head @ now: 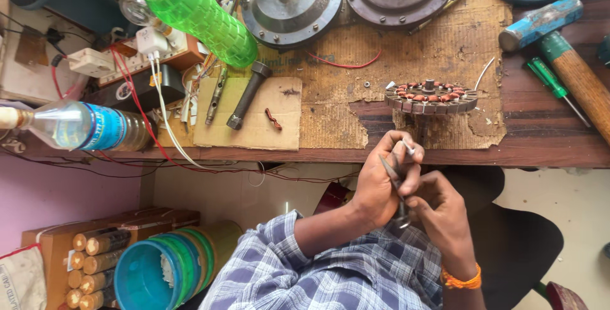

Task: The person is repairing an electric motor stator. They use a screwdriver to adjust copper windings, cut small white plastic tubes with scissors, and insert them into the stator slots. They also use pliers to manipulate the wires.

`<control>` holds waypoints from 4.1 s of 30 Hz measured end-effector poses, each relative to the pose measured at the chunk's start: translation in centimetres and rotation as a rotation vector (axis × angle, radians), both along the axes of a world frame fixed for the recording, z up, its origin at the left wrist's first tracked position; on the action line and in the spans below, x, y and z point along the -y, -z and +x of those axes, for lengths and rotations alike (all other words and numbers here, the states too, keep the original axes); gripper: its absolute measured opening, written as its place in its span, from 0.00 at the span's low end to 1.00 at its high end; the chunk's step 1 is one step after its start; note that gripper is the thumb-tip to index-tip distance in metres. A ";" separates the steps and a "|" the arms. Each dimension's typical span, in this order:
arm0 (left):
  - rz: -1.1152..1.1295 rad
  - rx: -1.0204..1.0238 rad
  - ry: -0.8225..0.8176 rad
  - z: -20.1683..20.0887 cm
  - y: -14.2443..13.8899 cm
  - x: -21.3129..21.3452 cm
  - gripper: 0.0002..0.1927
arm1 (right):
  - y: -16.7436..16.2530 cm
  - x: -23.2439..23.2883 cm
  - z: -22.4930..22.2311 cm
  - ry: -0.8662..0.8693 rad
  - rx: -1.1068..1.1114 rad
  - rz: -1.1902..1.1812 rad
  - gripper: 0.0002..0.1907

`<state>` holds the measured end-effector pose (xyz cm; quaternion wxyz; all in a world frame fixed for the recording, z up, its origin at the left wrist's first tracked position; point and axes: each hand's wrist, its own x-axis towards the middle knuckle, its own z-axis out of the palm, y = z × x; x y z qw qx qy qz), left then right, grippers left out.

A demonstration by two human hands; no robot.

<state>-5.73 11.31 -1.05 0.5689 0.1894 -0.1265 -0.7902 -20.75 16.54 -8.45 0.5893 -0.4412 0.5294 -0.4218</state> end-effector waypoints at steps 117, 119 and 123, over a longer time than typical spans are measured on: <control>-0.331 0.685 0.459 -4.0 4.5 1.4 0.10 | -2.3 -6.7 -8.4 -0.135 -0.084 0.268 0.42; -0.333 0.686 0.458 -3.9 4.6 1.5 0.10 | -2.1 -6.7 -8.4 -0.110 -0.038 0.263 0.42; -0.328 0.678 0.449 -3.9 4.8 1.6 0.10 | -2.1 -6.7 -8.2 -0.103 -0.016 0.268 0.38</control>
